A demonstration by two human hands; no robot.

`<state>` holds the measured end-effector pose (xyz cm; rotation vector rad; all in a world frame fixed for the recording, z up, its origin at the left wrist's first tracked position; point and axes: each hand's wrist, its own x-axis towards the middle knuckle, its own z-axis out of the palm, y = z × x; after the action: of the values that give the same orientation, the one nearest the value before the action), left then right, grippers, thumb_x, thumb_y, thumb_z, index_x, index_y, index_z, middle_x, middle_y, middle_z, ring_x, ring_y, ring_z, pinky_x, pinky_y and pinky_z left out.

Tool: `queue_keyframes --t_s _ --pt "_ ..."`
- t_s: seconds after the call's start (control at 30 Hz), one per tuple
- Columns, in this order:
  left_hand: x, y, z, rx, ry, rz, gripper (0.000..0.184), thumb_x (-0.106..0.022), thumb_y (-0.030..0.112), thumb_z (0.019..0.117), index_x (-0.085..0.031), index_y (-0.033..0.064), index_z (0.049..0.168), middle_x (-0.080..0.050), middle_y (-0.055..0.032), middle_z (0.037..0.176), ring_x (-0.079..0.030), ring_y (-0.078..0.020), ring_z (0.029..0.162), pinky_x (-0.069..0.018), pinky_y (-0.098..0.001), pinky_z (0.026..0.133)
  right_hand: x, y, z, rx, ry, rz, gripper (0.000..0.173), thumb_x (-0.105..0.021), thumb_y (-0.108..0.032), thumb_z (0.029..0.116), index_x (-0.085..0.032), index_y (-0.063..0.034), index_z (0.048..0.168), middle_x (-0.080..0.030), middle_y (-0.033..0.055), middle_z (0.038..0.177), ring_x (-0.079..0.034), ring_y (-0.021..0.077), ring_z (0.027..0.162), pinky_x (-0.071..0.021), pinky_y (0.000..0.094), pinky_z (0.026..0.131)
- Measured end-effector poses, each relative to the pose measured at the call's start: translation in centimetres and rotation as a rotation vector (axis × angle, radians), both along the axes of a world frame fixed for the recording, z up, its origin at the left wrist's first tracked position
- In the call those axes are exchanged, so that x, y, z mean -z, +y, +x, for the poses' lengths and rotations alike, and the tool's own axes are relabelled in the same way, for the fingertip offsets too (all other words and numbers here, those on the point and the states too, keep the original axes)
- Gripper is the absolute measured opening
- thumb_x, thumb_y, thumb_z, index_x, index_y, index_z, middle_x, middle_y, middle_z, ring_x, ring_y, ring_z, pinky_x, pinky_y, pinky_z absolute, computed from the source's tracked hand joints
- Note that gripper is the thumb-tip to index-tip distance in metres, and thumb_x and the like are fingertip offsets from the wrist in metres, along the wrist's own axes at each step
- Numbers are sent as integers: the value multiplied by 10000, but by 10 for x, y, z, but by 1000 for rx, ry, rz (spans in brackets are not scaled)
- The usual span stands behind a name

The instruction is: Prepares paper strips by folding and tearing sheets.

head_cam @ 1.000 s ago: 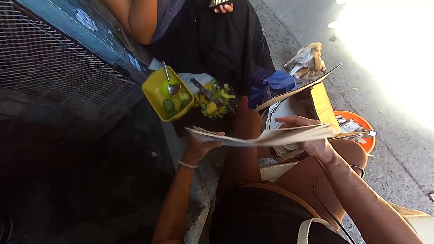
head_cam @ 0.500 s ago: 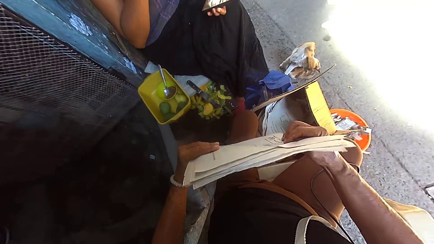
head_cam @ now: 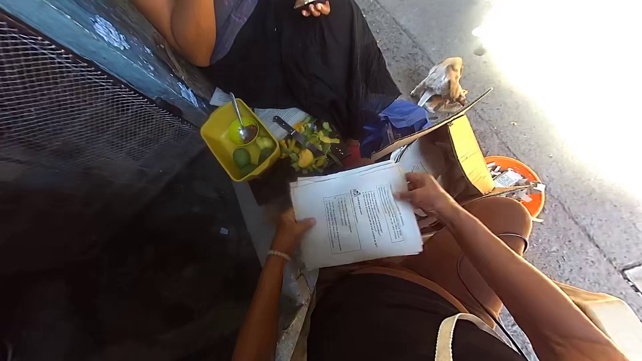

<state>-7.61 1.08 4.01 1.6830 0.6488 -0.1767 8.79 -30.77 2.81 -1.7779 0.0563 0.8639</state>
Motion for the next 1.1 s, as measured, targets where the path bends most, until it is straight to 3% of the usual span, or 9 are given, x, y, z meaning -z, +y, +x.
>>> queue_keyframes --t_s 0.17,0.3,0.4,0.5,0.63,0.8,0.93,1.03,1.1 --pt "3 4 5 -38 18 0 477 -700 -76 879 -524 -85 1323 -706 -173 1090 -717 -167 930 -603 -329 840 -16 35 1 -270 -455 -604 649 -696 -46 916 -400 85 1478 -587 354 1236 -572 521 1188 -461 638 993" --pt "-9 4 3 -8 -14 28 465 -659 -60 900 -504 -79 1339 -688 -167 1100 -710 -149 932 -603 -307 835 -35 83 -22 -215 -1179 -340 483 -623 -117 977 -530 84 1407 -579 301 1371 -543 470 1304 -441 602 1077" --pt "-12 -4 4 -20 5 99 450 -645 -53 923 -499 -94 1347 -675 -196 1143 -704 -166 973 -593 -322 865 -14 123 -52 -546 -1402 -94 504 -496 -344 1058 -575 -12 1429 -579 206 1450 -499 383 1406 -333 643 1169" --pt "-2 0 -6 -49 16 95 535 -650 -72 905 -470 -89 1409 -663 -218 1219 -698 -197 1041 -587 -345 906 40 116 -48 -698 -1211 -209 585 -350 -492 1088 -570 -105 1467 -540 154 1515 -426 363 1469 -219 688 1207" --pt "12 3 -13 -99 45 -43 534 -653 -73 903 -468 -78 1404 -660 -201 1219 -695 -182 1032 -590 -331 895 42 64 14 -493 -796 -494 597 -375 -470 1094 -394 -132 1587 -413 193 1593 -363 452 1474 -274 795 1080" --pt "5 -4 -1 -104 21 -90 403 -622 40 996 -506 -58 1370 -686 -154 1134 -702 -134 954 -592 -295 855 -4 56 53 -590 -907 -407 403 -484 -238 1089 -598 44 1352 -612 266 1322 -617 443 1198 -481 630 966" --pt "0 -8 8 -96 13 -88 414 -596 64 1022 -481 -47 1405 -681 -175 1119 -702 -155 933 -591 -313 851 -27 104 78 -673 -665 -163 537 -320 -346 1128 -676 55 1136 -682 263 1030 -663 422 1019 -472 625 914" --pt "-2 -9 10 -119 5 -86 440 -579 36 1023 -459 -48 1438 -680 -178 1125 -699 -149 927 -585 -306 847 -35 132 75 -844 -540 -383 728 -219 -521 1109 -638 59 1242 -655 312 1197 -605 495 1192 -410 719 996" --pt "-2 -8 8 -133 7 -96 437 -583 56 1027 -464 -50 1434 -674 -192 1174 -704 -165 974 -592 -324 876 -41 146 60 -1030 -432 -294 735 -230 -501 1117 -665 89 1163 -666 306 1133 -631 461 1121 -431 674 972"
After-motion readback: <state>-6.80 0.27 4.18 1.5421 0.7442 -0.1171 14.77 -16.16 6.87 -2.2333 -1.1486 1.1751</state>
